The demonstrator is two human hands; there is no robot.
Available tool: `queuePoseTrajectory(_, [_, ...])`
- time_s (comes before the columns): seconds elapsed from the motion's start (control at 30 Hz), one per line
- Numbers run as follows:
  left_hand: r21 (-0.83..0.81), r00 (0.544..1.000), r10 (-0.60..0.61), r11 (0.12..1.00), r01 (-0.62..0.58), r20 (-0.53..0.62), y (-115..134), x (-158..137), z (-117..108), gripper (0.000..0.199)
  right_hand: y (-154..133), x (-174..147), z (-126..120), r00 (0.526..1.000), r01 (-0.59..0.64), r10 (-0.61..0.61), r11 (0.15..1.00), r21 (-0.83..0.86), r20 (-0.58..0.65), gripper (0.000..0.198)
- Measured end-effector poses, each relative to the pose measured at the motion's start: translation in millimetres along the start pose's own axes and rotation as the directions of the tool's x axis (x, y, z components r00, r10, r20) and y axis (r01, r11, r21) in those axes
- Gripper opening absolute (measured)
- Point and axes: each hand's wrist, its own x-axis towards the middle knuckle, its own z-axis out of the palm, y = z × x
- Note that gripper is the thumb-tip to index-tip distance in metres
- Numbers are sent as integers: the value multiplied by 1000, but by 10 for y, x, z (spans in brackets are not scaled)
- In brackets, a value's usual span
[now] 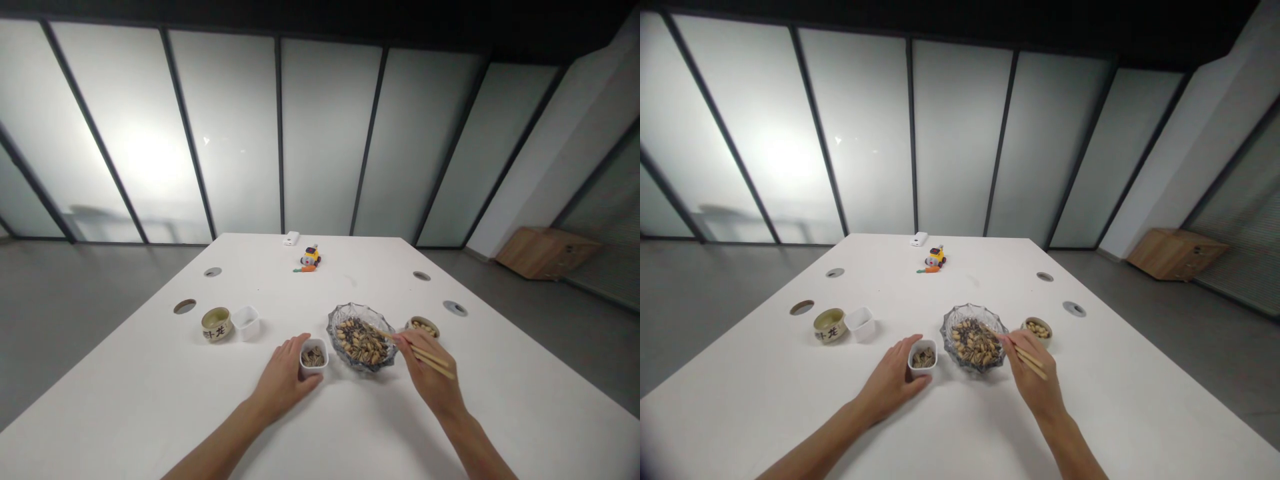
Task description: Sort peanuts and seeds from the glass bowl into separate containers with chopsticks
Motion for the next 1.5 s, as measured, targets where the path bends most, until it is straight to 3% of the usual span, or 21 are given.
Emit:
queuePoseTrajectory(0.17, [-7, 1000, 9, 1000, -9, -14, -9, 3, 8, 69, -1, 4, 28, 1000, -23, 24, 999, 42, -9, 18])
queuePoseTrajectory(0.43, [-9, 1000, -11, 1000, 11, 1, -6, 8, -1, 70, -19, -20, 76, 988, -111, 93, 983, 145, 124, 22])
queuePoseTrajectory(0.7, [-7, 1000, -19, 1000, 20, 15, 7, 10, -13, 69, 62, -7, 45, 999, -38, 39, 999, 33, -18, 21])
queuePoseTrajectory(0.83, [-11, 1000, -22, 1000, 22, 23, 40, 10, -34, 69, 96, 9, 12, 982, -149, 150, 989, 16, -117, 31])
queuePoseTrajectory(0.97, [-10, 1000, -8, 1000, 9, 9, 52, 3, -38, 69, 12, 0, 72, 918, -308, 362, 910, 277, -166, 35])
queuePoseTrajectory(1.07, [-12, 1000, -15, 1000, 15, 13, 46, -1, -33, 69, -133, -30, 148, 898, -350, 435, 792, 501, -60, 33])
queuePoseTrajectory(1.17, [-9, 1000, -15, 1000, 15, 17, 38, -2, -29, 70, -261, -48, 152, 936, -318, 352, 836, 447, 9, 34])
queuePoseTrajectory(1.3, [-2, 999, -24, 1000, 24, 23, 37, 0, -29, 71, -257, -21, 48, 984, -163, 173, 970, 180, -42, 29])
queuePoseTrajectory(1.4, [1, 999, -27, 1000, 27, 30, 39, 3, -30, 72, -140, 3, 0, 997, -58, 61, 997, 56, -56, 23])
queuePoseTrajectory(1.5, [5, 999, -25, 1000, 25, 35, 41, 6, -34, 71, -33, -2, 19, 1000, -12, 13, 999, 48, -18, 19])
